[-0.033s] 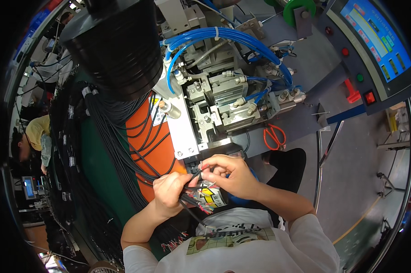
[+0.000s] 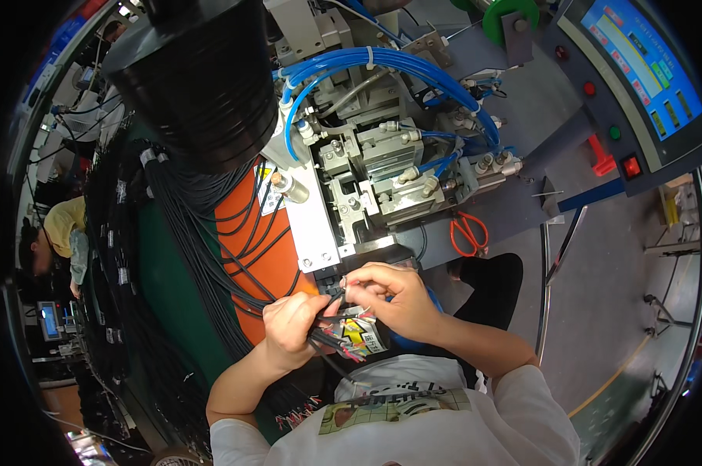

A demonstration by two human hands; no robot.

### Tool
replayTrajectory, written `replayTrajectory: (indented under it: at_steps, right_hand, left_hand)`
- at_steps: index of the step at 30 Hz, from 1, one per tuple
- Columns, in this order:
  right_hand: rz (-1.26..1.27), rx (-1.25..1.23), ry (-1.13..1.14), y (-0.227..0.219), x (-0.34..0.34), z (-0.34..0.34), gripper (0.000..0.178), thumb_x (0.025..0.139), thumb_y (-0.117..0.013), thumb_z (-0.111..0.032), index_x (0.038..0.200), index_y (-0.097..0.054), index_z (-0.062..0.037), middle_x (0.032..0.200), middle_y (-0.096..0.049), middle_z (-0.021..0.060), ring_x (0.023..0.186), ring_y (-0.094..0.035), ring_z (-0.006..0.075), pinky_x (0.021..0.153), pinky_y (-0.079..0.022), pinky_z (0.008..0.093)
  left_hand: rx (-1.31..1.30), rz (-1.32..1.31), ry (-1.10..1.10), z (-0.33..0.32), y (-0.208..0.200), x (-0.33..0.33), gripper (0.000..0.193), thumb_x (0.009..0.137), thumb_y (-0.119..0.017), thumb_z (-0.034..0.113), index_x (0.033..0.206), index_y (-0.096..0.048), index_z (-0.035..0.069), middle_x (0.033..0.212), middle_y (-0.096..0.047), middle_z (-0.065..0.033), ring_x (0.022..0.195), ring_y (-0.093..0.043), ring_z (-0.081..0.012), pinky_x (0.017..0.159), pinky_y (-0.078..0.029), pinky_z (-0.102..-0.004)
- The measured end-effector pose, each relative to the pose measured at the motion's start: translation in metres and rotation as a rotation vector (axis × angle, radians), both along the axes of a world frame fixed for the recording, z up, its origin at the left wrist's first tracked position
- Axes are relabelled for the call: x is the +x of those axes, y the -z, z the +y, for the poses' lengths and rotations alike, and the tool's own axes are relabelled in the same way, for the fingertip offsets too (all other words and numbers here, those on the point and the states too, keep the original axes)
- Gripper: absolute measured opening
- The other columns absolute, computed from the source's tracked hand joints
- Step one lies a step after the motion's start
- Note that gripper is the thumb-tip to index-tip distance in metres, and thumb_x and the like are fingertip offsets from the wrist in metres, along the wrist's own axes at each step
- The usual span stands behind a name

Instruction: The person processes bundles of wires by inserting individual wire ends into a machine by hand, gathering and setting aside a finished bundle, and repeating the insertion process with another bundle of wires.

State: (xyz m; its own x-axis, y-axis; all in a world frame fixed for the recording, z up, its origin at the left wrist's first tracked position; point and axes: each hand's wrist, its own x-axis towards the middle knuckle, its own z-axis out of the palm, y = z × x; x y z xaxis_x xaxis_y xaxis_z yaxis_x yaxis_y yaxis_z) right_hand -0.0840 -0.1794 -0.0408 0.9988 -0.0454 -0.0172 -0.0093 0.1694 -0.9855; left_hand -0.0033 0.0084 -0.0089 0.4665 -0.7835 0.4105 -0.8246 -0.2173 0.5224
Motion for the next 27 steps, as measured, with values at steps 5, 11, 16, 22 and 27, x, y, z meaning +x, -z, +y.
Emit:
replayTrajectory:
  at_steps: [5, 11, 16, 22, 27]
  right_hand:
    - [-0.062, -0.061, 0.066, 0.004, 0.000, 0.003, 0.016, 0.095, -0.056, -0.004, 0.104, -0.061, 0.0069, 0.091, -0.063, 0.0092, 0.063, -0.058, 0.0061, 0.053, -0.046, 0.0193]
    - [0.276, 0.582, -0.074, 0.001, 0.004, -0.007, 0.017, 0.095, -0.057, -0.008, 0.108, -0.059, 0.0014, 0.076, -0.061, 0.0025, 0.060, -0.058, 0.0058, 0.051, -0.042, 0.0182]
    - [0.146, 0.386, -0.013, -0.002, 0.001, 0.001, 0.023, 0.087, -0.062, 0.001, 0.110, -0.057, 0.0002, 0.095, -0.062, 0.0079, 0.075, -0.060, 0.0090, 0.068, -0.049, 0.0231]
    - [-0.536, -0.761, 0.221, -0.006, -0.001, 0.019, 0.041, 0.083, -0.054, 0.003, 0.124, -0.053, 0.0034, 0.108, -0.057, 0.0179, 0.093, -0.060, 0.0278, 0.082, -0.049, 0.0396]
    - [-0.033, 0.228, -0.035, 0.001, 0.007, -0.002, 0.021, 0.093, -0.059, -0.007, 0.108, -0.065, 0.0048, 0.099, -0.063, 0.0105, 0.082, -0.062, 0.0138, 0.076, -0.050, 0.0253]
  left_hand:
    - [-0.078, 0.308, -0.018, -0.007, 0.011, 0.005, 0.034, 0.066, -0.070, -0.001, 0.100, -0.063, -0.002, 0.081, -0.064, -0.0110, 0.066, -0.064, -0.0265, 0.055, -0.050, -0.0338]
    - [0.017, -0.156, 0.036, -0.008, 0.001, 0.000, 0.034, 0.071, -0.062, 0.005, 0.103, -0.064, -0.005, 0.088, -0.063, -0.0115, 0.065, -0.060, -0.0212, 0.054, -0.044, -0.0309]
    - [-0.033, -0.062, 0.011, -0.013, 0.005, -0.005, 0.039, 0.065, -0.073, 0.011, 0.101, -0.063, -0.002, 0.078, -0.061, -0.0099, 0.062, -0.060, -0.0244, 0.054, -0.045, -0.0343]
    - [-0.057, 0.257, -0.035, -0.012, 0.004, -0.001, 0.022, 0.070, -0.069, 0.000, 0.089, -0.058, 0.000, 0.071, -0.057, -0.0105, 0.057, -0.060, -0.0286, 0.052, -0.047, -0.0359]
    - [-0.008, 0.349, 0.012, -0.011, 0.006, 0.001, 0.024, 0.067, -0.071, 0.001, 0.087, -0.057, 0.001, 0.074, -0.058, -0.0106, 0.061, -0.061, -0.0299, 0.054, -0.048, -0.0359]
